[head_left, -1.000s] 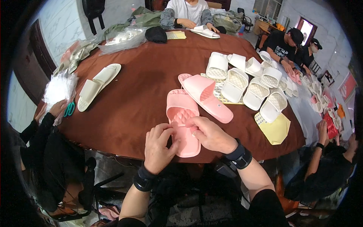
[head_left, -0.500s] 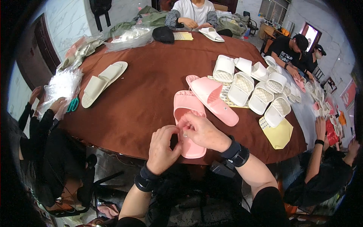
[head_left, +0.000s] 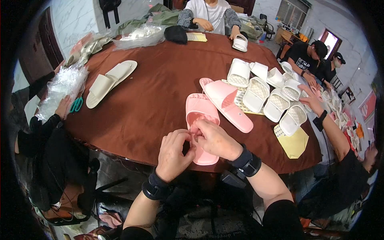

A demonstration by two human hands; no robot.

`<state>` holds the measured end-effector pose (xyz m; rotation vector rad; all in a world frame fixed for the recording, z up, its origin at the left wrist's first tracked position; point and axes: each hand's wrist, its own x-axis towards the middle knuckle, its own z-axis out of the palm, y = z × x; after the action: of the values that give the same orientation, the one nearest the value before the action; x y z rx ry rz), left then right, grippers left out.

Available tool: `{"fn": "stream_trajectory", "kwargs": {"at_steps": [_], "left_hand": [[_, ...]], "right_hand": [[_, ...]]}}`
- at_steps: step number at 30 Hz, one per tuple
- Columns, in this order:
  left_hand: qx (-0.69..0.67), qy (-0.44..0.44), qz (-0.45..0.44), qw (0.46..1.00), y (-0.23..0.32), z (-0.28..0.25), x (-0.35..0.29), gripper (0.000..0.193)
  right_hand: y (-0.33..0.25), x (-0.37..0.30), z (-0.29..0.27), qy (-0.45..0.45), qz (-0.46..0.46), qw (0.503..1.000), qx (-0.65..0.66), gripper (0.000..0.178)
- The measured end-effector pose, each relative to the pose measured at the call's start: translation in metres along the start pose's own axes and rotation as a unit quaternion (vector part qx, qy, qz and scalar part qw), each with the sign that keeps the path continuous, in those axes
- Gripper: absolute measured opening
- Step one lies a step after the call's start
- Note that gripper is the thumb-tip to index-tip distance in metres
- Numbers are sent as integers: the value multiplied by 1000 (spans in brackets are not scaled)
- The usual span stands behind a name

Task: Inspecting and organizing slippers at a work table in a shoe manufacturing facility.

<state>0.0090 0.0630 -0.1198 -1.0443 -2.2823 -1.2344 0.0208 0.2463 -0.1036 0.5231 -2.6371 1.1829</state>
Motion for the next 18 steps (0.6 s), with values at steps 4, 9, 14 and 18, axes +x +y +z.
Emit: {"fn": "stream_trajectory", "kwargs": {"at_steps": [4, 9, 14, 18], "left_hand": [[1, -7, -6, 1000, 2, 0, 1, 29], [11, -9, -1, 1000, 2, 1, 0, 27], [19, -13, -1, 1000, 2, 0, 0, 27], [28, -12, 5, 1000, 2, 0, 1, 29]], "right_hand": [[0, 1, -2, -12, 29, 999, 31, 19], [2, 0, 0, 2, 23, 1000, 18, 18], [-3, 1, -1, 8, 32, 999, -6, 17], [-1, 3, 0, 25, 36, 999, -17, 15]]}}
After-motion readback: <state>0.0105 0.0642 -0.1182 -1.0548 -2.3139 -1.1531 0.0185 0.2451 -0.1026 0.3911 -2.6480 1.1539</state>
